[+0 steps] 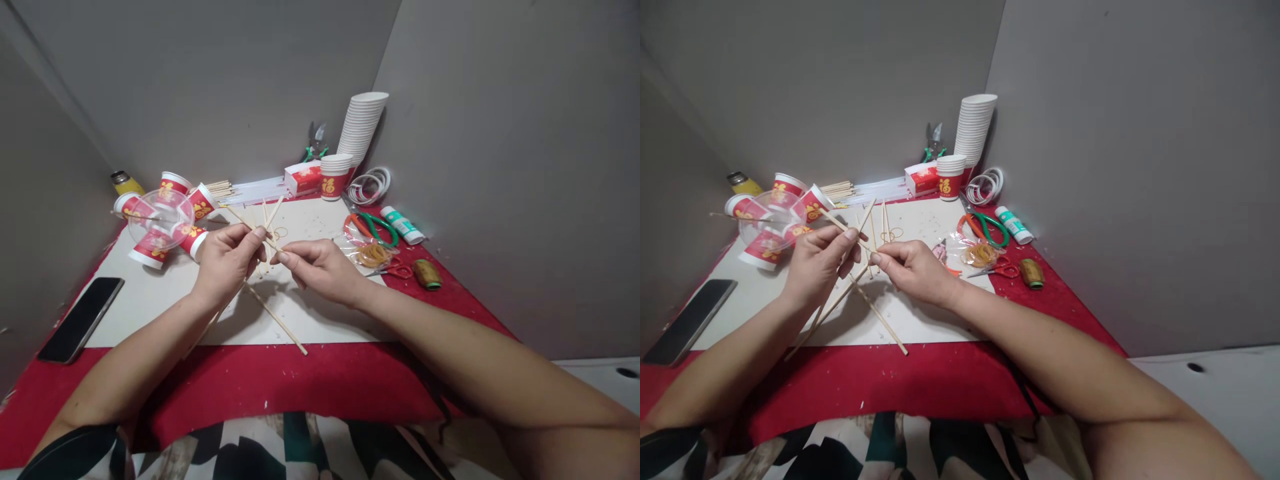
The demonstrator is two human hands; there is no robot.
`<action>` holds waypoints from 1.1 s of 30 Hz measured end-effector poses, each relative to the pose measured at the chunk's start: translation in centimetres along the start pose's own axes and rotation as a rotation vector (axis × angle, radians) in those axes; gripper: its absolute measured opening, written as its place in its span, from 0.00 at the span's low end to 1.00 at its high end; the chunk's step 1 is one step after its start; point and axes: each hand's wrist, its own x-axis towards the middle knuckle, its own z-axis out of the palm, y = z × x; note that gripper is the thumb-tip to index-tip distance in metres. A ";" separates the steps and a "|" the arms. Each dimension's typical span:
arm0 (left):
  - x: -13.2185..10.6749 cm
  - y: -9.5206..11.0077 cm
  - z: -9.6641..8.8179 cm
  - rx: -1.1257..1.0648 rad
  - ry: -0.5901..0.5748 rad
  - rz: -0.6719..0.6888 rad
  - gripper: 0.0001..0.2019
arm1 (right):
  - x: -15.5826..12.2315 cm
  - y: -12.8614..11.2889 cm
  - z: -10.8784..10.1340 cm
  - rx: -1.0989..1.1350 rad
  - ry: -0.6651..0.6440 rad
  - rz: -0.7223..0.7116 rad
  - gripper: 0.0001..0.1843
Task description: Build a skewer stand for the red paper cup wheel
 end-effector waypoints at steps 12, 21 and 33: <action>1.1 0.4 -1.3 -0.155 -0.139 -0.210 0.25 | 0.1 -0.2 -0.2 0.098 0.004 0.120 0.19; 0.6 0.2 -1.1 -0.114 -0.147 -0.092 0.18 | -0.2 -0.5 -0.5 0.088 -0.002 0.109 0.21; 0.9 -0.6 -1.1 -0.072 -0.098 0.000 0.14 | -0.3 -1.2 -1.1 0.053 -0.057 0.147 0.20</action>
